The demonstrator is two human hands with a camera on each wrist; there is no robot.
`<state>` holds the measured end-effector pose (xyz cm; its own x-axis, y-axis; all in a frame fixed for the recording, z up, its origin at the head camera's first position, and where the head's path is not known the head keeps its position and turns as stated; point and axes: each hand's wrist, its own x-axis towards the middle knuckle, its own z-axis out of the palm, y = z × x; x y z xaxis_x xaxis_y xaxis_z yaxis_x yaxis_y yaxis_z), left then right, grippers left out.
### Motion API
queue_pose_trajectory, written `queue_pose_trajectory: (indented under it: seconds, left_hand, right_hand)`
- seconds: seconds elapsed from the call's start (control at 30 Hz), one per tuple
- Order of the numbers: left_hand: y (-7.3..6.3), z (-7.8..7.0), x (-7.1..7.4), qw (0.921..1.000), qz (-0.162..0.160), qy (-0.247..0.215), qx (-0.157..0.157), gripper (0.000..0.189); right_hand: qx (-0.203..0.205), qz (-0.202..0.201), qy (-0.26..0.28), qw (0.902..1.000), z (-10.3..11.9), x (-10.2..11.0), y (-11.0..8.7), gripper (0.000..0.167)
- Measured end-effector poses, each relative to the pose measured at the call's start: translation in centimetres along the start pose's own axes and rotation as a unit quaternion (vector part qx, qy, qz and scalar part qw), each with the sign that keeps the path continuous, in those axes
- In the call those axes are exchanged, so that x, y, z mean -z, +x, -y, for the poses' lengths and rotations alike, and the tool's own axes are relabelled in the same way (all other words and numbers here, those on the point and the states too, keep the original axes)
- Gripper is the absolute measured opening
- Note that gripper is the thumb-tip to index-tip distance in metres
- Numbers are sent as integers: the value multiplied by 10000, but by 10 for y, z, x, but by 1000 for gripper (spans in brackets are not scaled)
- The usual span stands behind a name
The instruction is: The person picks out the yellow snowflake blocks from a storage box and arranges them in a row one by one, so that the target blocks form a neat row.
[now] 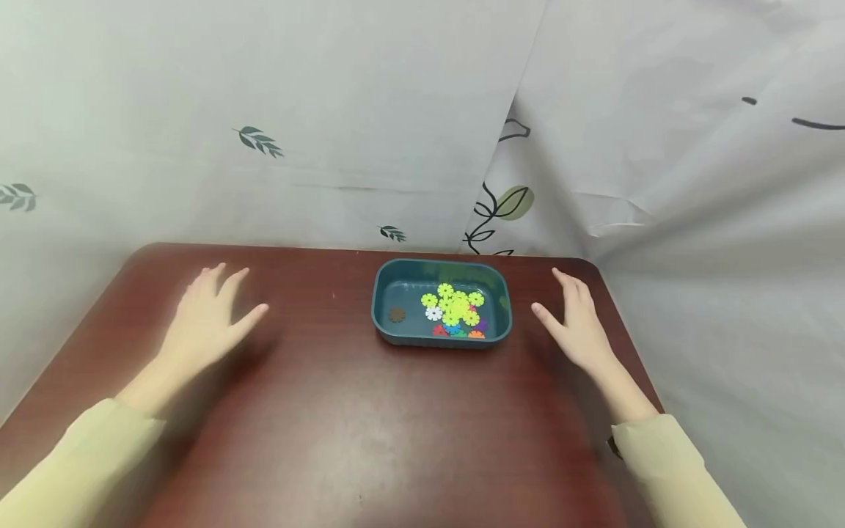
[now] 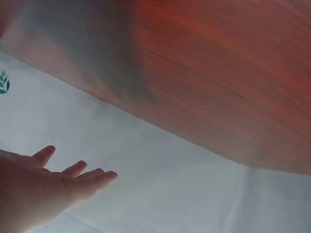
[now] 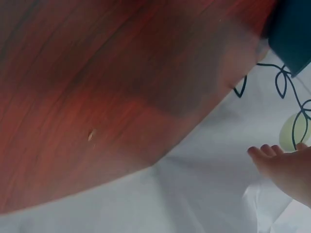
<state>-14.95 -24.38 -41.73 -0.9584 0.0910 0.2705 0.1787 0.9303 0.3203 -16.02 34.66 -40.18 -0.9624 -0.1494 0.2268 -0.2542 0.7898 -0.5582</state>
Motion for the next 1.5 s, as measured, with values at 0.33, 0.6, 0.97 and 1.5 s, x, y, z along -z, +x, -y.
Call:
queue_pose_trajectory:
  seconds: [0.33, 0.6, 0.97, 1.5]
  left_hand:
    - [22, -36, -18, 9947, -218, -931, -382, 57]
    - [40, -64, -29, 9846, 73, -1683, -471, 52]
    - [58, -107, -47, 9692, 679, -2236, -781, 41]
    - [87, -172, -76, 9477, 1232, -2528, -1511, 26]
  right_hand:
    - [-180, -383, 936, 9947, 3, -20, 10, 63]
    - [-637, -96, 1727, 9829, 9, -34, 16, 58]
    - [-1142, 207, 2174, 9692, 19, -52, 22, 58]
    - [-1645, 452, 3161, 9333, 16, -67, 30, 59]
